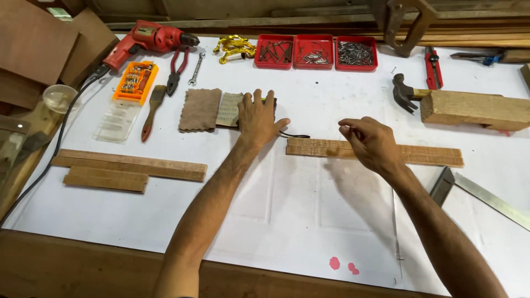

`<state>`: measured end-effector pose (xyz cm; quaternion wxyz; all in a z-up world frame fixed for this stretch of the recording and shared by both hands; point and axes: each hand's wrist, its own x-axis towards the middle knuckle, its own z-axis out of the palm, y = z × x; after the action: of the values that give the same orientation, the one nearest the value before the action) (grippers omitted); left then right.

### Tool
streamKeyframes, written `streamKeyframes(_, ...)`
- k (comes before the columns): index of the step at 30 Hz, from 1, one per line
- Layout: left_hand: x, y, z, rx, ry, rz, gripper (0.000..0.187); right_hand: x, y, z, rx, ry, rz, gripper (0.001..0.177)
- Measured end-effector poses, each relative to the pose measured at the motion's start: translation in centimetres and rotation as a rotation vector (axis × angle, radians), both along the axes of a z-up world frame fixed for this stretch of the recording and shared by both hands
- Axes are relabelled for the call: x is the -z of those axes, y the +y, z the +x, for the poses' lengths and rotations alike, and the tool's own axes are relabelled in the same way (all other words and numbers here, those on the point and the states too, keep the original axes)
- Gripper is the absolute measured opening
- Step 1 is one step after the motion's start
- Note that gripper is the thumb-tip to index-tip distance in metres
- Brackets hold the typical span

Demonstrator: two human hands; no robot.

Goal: Measuring and marking wooden strips using a tape measure and a square.

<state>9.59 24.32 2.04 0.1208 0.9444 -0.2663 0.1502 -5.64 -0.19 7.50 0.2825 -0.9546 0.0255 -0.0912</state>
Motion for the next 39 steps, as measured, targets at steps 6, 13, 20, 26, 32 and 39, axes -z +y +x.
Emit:
streamKeyframes(6,3.6,2.3,3.0,0.009,0.057,-0.010,0.087,3.4,-0.5,2.5,-0.224,-0.256,0.074,0.021)
streamKeyframes(13,-3.8,-5.2,-3.6,0.402,0.111,-0.445,0.073,-0.8,-5.8,-0.1,0.133,0.186,0.691,0.029)
streamKeyframes(20,-5.7,-15.9,-8.5,0.789,0.080,-0.273,0.073,-1.6,-11.6,-4.1,0.220,0.276,0.922,0.039)
streamKeyframes(26,-6.4,-20.4,-10.3,0.850,0.132,-0.249,0.062,0.3,-15.9,-6.8,0.254,0.349,1.127,0.030)
streamKeyframes(32,-6.9,-21.9,-10.6,0.806,0.428,-0.203,0.049,2.0,-19.5,-7.4,0.322,0.250,1.189,0.020)
streamKeyframes(39,-7.3,-19.8,-10.5,0.590,0.554,0.261,0.048,3.1,-27.7,-9.8,0.518,0.209,0.805,0.025)
